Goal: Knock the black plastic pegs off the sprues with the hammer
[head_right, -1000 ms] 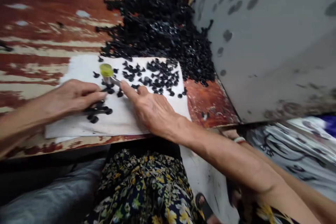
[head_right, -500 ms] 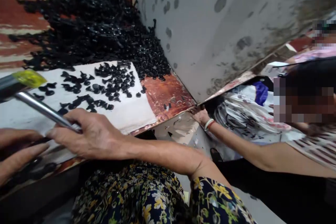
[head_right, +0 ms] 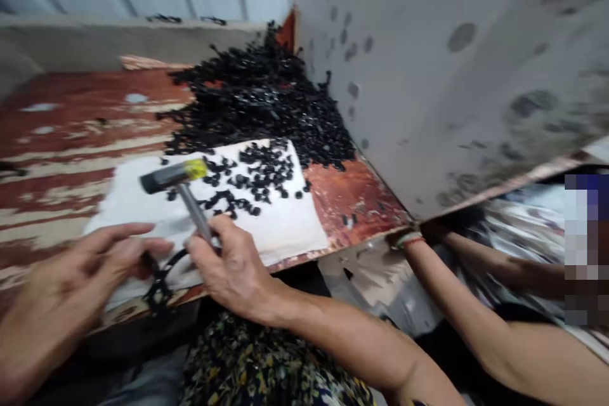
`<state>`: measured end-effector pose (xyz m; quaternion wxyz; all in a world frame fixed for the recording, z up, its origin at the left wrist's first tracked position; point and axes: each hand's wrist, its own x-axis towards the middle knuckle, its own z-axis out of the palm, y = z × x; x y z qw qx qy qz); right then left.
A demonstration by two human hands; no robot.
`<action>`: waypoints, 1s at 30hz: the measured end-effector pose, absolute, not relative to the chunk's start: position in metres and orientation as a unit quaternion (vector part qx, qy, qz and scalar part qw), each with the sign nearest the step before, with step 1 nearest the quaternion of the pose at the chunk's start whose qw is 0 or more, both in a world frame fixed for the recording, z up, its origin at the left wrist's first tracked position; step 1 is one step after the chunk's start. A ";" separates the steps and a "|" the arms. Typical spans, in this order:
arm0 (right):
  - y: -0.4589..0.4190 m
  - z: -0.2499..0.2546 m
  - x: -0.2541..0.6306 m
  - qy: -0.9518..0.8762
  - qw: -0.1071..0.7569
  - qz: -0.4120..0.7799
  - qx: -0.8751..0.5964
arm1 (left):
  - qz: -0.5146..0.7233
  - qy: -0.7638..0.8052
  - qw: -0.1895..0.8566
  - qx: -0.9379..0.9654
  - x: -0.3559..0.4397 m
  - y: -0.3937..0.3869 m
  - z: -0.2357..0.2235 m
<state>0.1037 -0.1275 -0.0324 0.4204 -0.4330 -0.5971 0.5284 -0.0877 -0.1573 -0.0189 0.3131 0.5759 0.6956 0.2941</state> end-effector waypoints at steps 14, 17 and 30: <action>-0.123 -0.040 0.101 -0.516 0.406 0.616 -0.435 | 0.307 0.599 0.563 0.479 -0.063 -0.148 -0.010; -0.123 -0.036 0.110 -0.570 0.357 0.594 -0.441 | 0.341 0.597 0.573 0.446 -0.069 -0.142 -0.007; -0.118 -0.020 0.146 -0.795 0.205 0.381 -0.425 | 0.250 0.613 0.563 0.494 -0.104 -0.133 0.006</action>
